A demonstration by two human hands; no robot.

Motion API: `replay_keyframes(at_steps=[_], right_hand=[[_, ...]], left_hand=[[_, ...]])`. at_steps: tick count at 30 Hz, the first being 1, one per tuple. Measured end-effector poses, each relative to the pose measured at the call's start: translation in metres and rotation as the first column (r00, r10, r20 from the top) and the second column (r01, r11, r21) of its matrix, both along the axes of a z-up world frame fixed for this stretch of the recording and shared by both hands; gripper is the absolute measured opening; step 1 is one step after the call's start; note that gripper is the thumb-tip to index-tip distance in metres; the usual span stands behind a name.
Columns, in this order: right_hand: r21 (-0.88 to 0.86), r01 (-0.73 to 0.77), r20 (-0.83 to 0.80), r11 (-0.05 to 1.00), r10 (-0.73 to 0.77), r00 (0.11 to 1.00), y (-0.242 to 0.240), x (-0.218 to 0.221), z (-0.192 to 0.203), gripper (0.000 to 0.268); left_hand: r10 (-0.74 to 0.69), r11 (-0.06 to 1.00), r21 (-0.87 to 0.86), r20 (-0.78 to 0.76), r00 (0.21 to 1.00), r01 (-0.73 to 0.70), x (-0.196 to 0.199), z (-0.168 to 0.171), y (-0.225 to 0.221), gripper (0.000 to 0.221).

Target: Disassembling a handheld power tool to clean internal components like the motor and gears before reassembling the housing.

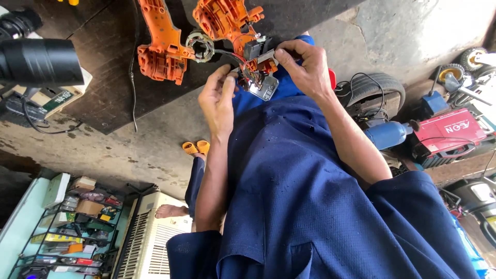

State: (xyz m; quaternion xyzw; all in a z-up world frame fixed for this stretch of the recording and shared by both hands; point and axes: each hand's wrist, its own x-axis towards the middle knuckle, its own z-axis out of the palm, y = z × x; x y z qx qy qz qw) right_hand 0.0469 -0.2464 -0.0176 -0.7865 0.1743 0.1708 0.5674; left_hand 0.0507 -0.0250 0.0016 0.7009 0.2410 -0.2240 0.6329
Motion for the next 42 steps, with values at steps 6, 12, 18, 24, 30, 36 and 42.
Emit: replay_keyframes(at_steps=[6,12,18,24,30,36,42], right_hand=[[0.011,0.007,-0.063,1.0,-0.007,0.998,0.002,-0.008,0.004,0.022],[0.118,-0.096,-0.019,0.988,0.099,0.995,0.003,-0.015,0.009,0.069],[0.202,-0.081,-0.04,0.976,0.091,0.995,0.012,-0.028,0.005,0.097],[0.209,-0.139,-0.072,0.968,0.157,0.985,0.019,-0.027,0.004,0.107],[0.124,-0.133,-0.057,0.983,0.141,0.988,0.027,-0.027,0.004,0.099],[0.196,0.043,0.037,0.98,-0.051,0.998,0.029,-0.024,0.001,0.082],[0.093,-0.109,-0.102,0.99,0.118,0.988,0.023,-0.025,-0.002,0.071]], left_hand=[[0.024,0.999,-0.044,-0.011,1.0,-0.024,-0.003,0.001,-0.008,0.028],[0.074,0.997,-0.001,0.017,0.997,-0.074,-0.002,-0.001,-0.005,0.027],[0.311,0.948,-0.124,0.164,0.936,-0.293,0.005,-0.003,-0.002,0.022],[0.113,0.923,0.354,0.128,0.985,-0.152,0.011,0.006,0.014,0.056],[-0.175,0.858,0.51,0.393,0.902,-0.056,0.018,-0.012,0.01,0.052],[-0.005,0.73,0.597,0.491,0.871,-0.333,0.019,-0.064,0.003,0.075],[-0.108,0.849,0.507,0.442,0.89,-0.149,0.031,-0.034,0.008,0.063]])
